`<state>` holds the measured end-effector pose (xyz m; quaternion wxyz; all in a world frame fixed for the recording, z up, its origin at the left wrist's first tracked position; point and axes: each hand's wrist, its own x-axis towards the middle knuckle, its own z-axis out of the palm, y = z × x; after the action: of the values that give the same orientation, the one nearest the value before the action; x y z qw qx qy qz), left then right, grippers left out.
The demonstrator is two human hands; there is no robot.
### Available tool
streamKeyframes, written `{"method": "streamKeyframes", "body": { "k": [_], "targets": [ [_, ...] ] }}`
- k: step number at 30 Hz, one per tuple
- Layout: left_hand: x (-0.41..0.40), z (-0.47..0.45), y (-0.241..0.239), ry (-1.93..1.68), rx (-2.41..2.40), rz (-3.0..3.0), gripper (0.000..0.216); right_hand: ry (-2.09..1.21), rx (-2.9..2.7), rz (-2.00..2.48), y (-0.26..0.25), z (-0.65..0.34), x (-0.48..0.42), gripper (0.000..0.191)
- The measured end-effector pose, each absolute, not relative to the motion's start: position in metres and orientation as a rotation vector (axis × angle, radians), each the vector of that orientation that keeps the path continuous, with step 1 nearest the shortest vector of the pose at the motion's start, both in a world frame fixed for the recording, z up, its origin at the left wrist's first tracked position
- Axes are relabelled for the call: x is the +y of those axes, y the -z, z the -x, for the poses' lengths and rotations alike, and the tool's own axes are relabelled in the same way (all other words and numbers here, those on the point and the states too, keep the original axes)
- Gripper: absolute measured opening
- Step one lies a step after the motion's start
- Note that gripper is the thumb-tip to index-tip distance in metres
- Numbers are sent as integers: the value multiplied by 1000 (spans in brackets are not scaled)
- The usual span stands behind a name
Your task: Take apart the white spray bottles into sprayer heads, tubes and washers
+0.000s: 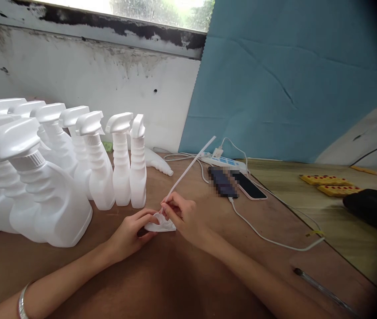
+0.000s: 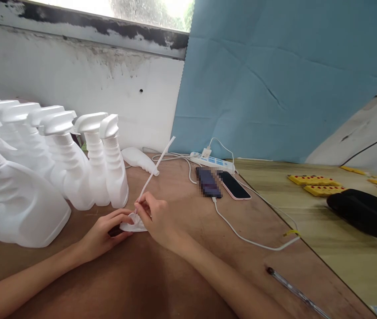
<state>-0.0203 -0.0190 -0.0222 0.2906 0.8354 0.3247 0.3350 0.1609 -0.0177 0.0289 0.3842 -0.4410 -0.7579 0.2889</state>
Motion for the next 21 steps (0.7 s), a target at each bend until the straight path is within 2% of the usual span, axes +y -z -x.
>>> {"method": "streamKeyframes", "body": {
  "k": [9, 21],
  "targets": [
    [-18, 20, 22, -922, 822, -2246, 26, -614, -1952, 1123, -23, -151, -25, 9],
    [-19, 20, 20, -923, 815, -2176, 12, -402, -1823, 1073, 0, -144, -27, 17]
  ]
}}
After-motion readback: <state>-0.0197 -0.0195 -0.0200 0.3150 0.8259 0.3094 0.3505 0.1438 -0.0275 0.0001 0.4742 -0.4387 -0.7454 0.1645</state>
